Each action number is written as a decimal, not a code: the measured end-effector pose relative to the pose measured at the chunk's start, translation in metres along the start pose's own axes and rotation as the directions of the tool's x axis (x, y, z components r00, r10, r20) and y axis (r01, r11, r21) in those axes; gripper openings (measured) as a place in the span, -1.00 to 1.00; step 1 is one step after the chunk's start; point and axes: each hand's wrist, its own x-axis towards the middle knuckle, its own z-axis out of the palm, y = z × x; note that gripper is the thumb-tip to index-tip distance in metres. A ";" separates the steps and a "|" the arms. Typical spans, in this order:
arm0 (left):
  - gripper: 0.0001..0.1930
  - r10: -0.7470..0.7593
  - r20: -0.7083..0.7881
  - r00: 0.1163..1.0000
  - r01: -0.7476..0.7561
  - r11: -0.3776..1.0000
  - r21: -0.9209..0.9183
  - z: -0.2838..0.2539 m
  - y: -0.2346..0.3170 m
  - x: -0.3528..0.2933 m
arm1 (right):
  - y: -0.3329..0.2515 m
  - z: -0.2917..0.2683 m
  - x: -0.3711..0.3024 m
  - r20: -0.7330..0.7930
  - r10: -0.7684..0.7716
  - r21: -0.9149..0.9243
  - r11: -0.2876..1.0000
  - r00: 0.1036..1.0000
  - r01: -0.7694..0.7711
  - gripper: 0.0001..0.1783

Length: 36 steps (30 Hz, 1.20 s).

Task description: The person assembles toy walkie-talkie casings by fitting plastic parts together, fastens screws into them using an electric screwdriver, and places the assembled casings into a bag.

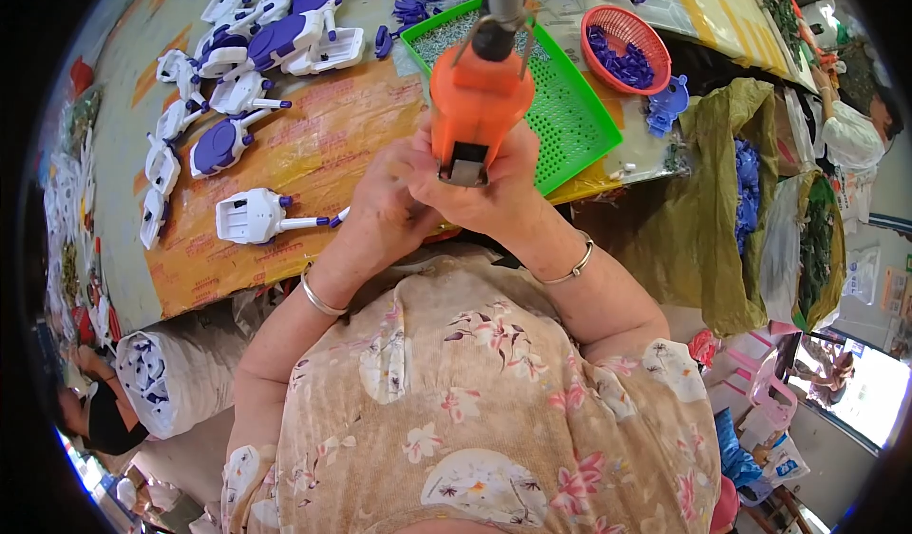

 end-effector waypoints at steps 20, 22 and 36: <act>-0.33 -0.370 -0.167 0.914 0.403 0.780 0.478 -0.129 -0.001 -0.062 | -0.036 0.009 0.002 -0.195 0.083 0.306 0.952 0.977 -0.019 -0.38; -0.28 -0.557 -0.091 0.825 0.495 0.638 0.590 -0.142 -0.007 -0.079 | -0.037 0.013 0.003 -0.176 0.082 0.302 0.953 0.981 -0.026 -0.42; -0.28 -0.267 -0.094 0.959 0.283 0.918 0.279 -0.083 0.000 -0.050 | -0.044 0.056 0.026 -0.041 0.182 0.481 0.865 0.982 -0.140 -0.42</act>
